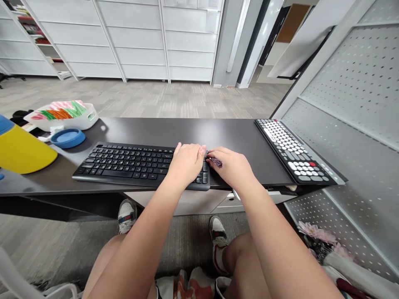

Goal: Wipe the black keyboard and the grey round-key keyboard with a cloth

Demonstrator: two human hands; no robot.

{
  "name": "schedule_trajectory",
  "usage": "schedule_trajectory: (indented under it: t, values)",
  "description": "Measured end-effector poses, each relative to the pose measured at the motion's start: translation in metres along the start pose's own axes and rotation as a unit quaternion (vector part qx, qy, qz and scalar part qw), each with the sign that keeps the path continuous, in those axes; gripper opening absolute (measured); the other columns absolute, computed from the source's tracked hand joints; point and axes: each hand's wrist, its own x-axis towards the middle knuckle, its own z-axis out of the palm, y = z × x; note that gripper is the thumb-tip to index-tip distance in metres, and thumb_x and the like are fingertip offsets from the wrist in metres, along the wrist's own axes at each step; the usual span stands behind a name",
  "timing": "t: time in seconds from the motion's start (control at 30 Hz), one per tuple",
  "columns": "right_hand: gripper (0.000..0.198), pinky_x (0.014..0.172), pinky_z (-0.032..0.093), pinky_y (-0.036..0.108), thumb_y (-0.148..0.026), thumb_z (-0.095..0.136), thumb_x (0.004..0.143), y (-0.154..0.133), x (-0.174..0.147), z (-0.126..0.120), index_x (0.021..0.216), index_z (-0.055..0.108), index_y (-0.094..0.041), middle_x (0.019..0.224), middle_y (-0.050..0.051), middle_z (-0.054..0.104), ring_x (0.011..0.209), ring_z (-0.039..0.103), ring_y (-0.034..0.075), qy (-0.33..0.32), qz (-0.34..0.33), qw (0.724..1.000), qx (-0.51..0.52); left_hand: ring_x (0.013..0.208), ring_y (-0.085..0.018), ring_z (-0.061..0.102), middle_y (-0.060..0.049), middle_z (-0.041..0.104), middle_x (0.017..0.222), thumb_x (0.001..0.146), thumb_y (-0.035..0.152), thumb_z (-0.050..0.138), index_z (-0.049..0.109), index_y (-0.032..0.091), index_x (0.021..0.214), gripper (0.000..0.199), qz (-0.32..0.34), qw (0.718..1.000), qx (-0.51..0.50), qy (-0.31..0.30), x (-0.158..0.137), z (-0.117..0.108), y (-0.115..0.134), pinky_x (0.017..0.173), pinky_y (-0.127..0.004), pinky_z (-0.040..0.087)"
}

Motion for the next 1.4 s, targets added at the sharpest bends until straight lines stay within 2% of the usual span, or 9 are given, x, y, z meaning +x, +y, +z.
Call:
schedule_trajectory:
  t: [0.23, 0.53, 0.8, 1.1, 1.4]
  values:
    - [0.028, 0.065, 0.04, 0.032, -0.022, 0.053, 0.106, -0.004, -0.001, -0.001, 0.115, 0.078, -0.029, 0.115, 0.001, 0.082, 0.092, 0.073, 0.02, -0.038, -0.01, 0.998, -0.038, 0.108, -0.026, 0.067, -0.007, 0.075, 0.103, 0.113, 0.038, 0.022, 0.069, 0.022, 0.1, 0.051, 0.002, 1.0, 0.001, -0.001, -0.001, -0.001, 0.0, 0.121, -0.061, 0.036]
    - [0.033, 0.063, 0.032, 0.032, -0.017, 0.048, 0.106, -0.003, -0.005, 0.004, 0.118, 0.076, -0.029, 0.112, 0.002, 0.082, 0.085, 0.07, 0.018, -0.025, -0.028, 0.997, -0.064, 0.107, -0.026, 0.067, -0.006, 0.074, 0.099, 0.113, 0.038, 0.023, 0.068, 0.023, 0.096, 0.05, 0.0, 1.0, -0.003, -0.003, -0.001, -0.002, 0.001, 0.121, -0.059, 0.036]
    - [0.032, 0.062, 0.032, 0.032, -0.018, 0.047, 0.107, -0.005, -0.008, 0.004, 0.117, 0.075, -0.028, 0.112, 0.001, 0.082, 0.08, 0.068, 0.017, -0.023, -0.034, 0.996, -0.079, 0.105, -0.025, 0.067, -0.005, 0.073, 0.098, 0.113, 0.038, 0.023, 0.067, 0.024, 0.093, 0.051, 0.004, 1.0, -0.007, -0.001, -0.001, -0.002, 0.001, 0.12, -0.059, 0.036]
    - [0.036, 0.063, 0.033, 0.031, -0.012, 0.046, 0.103, -0.003, -0.006, 0.008, 0.117, 0.075, -0.028, 0.111, 0.002, 0.082, 0.086, 0.071, 0.018, -0.003, -0.015, 0.998, -0.067, 0.106, -0.026, 0.068, -0.005, 0.075, 0.1, 0.113, 0.038, 0.024, 0.068, 0.024, 0.095, 0.05, 0.002, 1.0, -0.011, 0.0, 0.0, -0.003, 0.001, 0.12, -0.06, 0.036]
    - [0.025, 0.074, 0.045, 0.031, -0.02, 0.055, 0.101, 0.003, -0.004, 0.006, 0.114, 0.075, -0.028, 0.109, 0.003, 0.078, 0.095, 0.071, 0.021, 0.012, 0.034, 0.998, 0.043, 0.11, -0.026, 0.068, -0.007, 0.077, 0.106, 0.113, 0.038, 0.023, 0.071, 0.024, 0.104, 0.051, -0.001, 1.0, -0.017, -0.004, 0.0, -0.003, 0.0, 0.122, -0.061, 0.035]
